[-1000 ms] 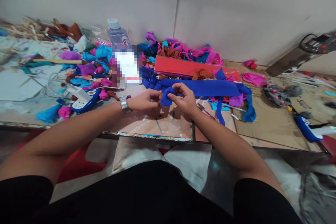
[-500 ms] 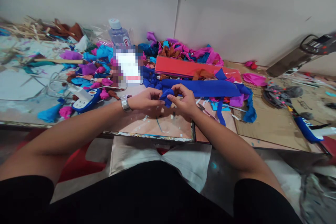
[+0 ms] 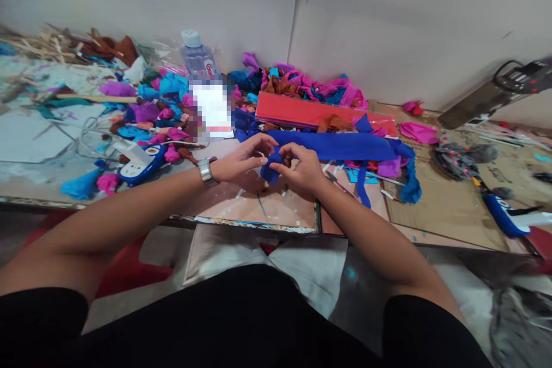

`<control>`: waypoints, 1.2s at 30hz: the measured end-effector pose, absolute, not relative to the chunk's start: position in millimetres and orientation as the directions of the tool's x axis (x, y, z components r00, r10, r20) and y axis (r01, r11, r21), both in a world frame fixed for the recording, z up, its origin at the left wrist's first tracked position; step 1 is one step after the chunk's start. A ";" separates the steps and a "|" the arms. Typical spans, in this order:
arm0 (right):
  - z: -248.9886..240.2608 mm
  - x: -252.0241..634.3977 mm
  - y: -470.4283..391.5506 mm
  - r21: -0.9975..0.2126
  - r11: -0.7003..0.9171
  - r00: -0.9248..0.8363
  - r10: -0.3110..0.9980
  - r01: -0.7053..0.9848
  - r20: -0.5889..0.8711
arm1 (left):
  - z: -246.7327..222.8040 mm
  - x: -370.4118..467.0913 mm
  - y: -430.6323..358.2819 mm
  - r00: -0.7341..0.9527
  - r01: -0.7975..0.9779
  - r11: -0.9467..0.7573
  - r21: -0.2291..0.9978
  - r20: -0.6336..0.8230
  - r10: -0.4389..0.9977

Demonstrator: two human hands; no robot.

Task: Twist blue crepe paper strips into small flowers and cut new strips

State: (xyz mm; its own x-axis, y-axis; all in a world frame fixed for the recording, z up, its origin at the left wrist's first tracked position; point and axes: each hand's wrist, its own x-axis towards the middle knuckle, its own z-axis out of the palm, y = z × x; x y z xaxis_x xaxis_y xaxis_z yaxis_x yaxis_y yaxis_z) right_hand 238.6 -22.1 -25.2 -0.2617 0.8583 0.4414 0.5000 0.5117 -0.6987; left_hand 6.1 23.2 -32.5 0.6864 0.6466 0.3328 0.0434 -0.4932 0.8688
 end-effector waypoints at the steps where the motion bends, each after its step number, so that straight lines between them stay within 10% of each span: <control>1: -25.0 239.0 -22.1 -0.663 0.526 -0.279 0.849 0.532 0.450 | -32.3 6.3 23.6 0.683 0.014 -0.480 0.877 0.343 0.645; 14: -29.7 244.4 -16.4 -0.506 0.656 -0.402 0.749 0.560 0.527 | -26.7 8.9 17.9 0.744 0.042 -0.374 0.926 0.221 0.630; 36: -27.2 236.2 -18.7 -0.874 0.395 -0.199 0.916 0.285 0.349 | -28.9 11.7 18.2 0.583 -0.201 -0.323 0.925 0.378 0.720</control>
State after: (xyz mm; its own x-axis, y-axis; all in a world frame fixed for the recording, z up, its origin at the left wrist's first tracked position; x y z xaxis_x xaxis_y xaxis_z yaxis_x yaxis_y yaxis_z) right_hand 236.2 -18.7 -27.2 -0.1990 0.9158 0.3488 0.2850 0.3946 -0.8735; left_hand 11.7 18.2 -28.9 0.5827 0.7196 0.3778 -0.2007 -0.3231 0.9249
